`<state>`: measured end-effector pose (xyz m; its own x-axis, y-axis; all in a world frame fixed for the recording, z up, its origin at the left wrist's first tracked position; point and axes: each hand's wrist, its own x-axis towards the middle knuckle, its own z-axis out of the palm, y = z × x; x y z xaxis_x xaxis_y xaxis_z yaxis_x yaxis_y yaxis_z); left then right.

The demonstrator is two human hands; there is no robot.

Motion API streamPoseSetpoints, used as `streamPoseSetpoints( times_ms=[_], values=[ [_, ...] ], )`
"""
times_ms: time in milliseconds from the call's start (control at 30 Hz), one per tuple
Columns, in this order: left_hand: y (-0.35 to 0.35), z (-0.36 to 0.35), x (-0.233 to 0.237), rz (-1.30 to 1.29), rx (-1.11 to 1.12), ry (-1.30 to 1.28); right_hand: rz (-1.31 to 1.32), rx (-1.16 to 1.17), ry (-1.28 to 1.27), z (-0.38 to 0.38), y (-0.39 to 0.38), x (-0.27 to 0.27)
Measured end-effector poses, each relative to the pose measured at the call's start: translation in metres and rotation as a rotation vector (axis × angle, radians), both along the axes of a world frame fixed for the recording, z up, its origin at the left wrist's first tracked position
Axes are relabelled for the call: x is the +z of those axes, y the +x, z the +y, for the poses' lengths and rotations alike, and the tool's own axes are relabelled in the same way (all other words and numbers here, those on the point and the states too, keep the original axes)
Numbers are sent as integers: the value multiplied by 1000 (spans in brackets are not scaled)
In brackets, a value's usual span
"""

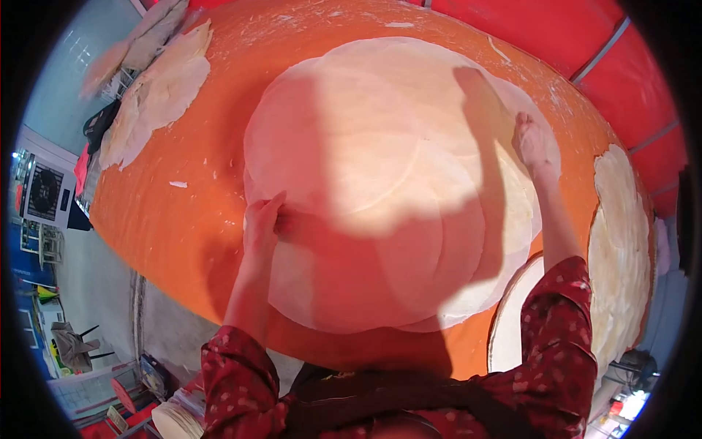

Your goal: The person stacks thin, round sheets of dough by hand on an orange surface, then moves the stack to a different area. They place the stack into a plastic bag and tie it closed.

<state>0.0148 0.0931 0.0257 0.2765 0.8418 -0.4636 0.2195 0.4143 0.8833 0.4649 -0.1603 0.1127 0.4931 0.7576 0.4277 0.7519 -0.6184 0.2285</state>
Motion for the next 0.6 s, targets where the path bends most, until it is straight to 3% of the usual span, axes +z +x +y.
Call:
streamPoseSetpoints(
  times_ms=[67, 133, 167, 233, 300, 367, 433, 500, 533, 600],
  values=[
    [-3, 12, -17, 193, 3, 372, 73, -42, -92, 37, -48, 39],
    [1, 22, -28, -40, 200, 393, 297, 56, -29, 62, -117, 55],
    [1, 27, -30, -158, 300, 399, 208, 137, -96, 63, -129, 21],
    [-9, 36, -15, -216, 129, 182, 148, 231, -227, 72, -137, -34],
    [-16, 51, -5, -266, 33, 1, 208, 256, -343, 84, -147, -35],
    [-18, 60, 0, -301, 14, -163, 109, 286, -204, 100, -130, 15],
    [-14, 62, 14, -145, -153, -158, -165, 373, -52, 125, -148, 82],
    [-11, 62, 19, -90, -231, -158, -214, 277, -149, 151, -197, 119],
    [-12, 62, 16, -111, -227, -163, -238, 228, -195, 167, -224, 125],
    [-15, 62, 12, -176, -222, -168, -271, 380, -238, 199, -267, 80]
  ],
)
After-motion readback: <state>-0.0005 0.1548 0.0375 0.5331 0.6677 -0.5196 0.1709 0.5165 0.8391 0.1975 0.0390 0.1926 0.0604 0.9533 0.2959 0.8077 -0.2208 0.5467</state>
